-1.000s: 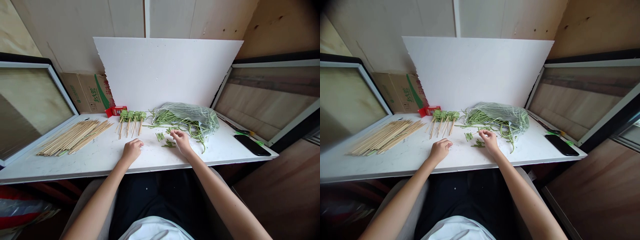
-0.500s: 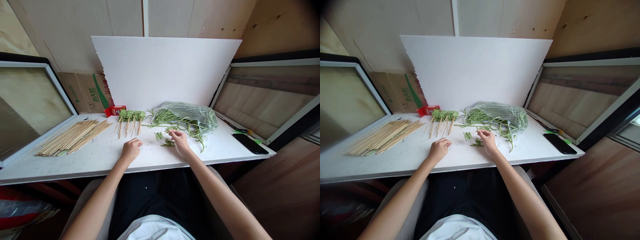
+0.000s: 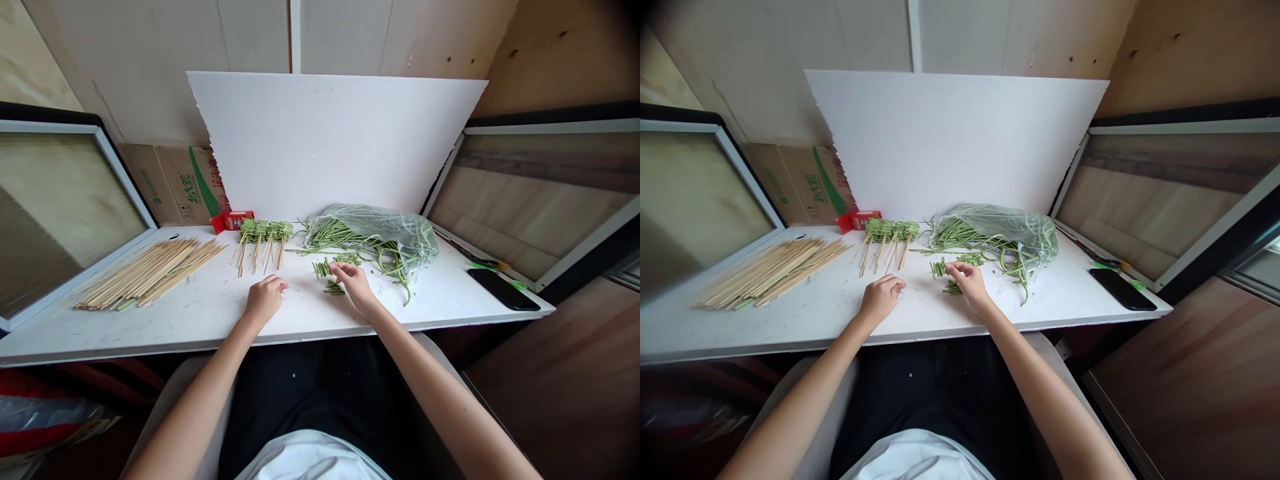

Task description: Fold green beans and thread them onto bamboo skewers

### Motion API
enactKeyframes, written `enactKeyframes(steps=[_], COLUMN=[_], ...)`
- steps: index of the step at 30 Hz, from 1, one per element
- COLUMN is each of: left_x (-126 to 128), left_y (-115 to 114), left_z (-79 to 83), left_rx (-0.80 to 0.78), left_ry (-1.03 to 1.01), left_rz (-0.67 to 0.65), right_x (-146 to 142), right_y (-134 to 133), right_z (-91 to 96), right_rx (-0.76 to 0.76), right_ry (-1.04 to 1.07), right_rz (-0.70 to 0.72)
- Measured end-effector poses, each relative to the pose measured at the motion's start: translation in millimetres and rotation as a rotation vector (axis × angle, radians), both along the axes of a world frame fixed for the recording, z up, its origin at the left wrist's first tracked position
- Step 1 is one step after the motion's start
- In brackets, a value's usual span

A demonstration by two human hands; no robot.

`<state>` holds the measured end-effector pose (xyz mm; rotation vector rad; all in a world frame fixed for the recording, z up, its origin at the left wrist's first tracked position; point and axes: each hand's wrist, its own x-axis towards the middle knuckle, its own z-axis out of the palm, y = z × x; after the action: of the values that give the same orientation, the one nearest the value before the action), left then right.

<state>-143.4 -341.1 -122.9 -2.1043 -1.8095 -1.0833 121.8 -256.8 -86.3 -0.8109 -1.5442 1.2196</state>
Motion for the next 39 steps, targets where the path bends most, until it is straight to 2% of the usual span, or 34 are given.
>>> enactKeyframes(steps=[6, 9, 13, 17, 21, 23, 27, 33, 39], left_x=[0.4, 0.6, 0.9, 1.1, 1.3, 1.4, 1.5, 1.6, 2.7], left_y=[-1.2, -1.9, -2.5, -2.7, -2.6, -2.5, -2.6, -1.1, -0.4], left_z=[0.6, 1.5, 2.5, 2.5, 2.3, 2.6, 2.9, -0.3, -0.9], left_rx=[0.007, 0.015, 0.021, 0.019, 0.019, 0.016, -0.005, -0.03, -0.031], left_ry=[-0.011, -0.014, -0.015, -0.02, -0.029, -0.033, -0.028, -0.005, 0.006], left_rz=[-0.005, -0.003, 0.008, 0.023, 0.017, 0.017, 0.027, 0.038, 0.038], right_x=[2.1, 11.6, 34.2, 47.9, 46.6, 45.7, 48.2, 49.7, 49.3], right_y=[5.4, 13.1, 26.7, 35.2, 37.0, 37.4, 39.8, 44.9, 42.4], right_z=[-1.4, 2.4, 7.8, 3.4, -3.9, -4.7, -4.3, -13.2, -11.8], right_rx=[-0.044, -0.023, 0.139, 0.353, 0.42, 0.437, 0.309, -0.014, -0.051], right_ry=[0.033, -0.029, -0.303, -0.547, -0.606, -0.612, -0.554, -0.187, -0.117], right_rz=[0.012, 0.049, 0.048, 0.064, 0.105, 0.072, 0.033, 0.007, 0.057])
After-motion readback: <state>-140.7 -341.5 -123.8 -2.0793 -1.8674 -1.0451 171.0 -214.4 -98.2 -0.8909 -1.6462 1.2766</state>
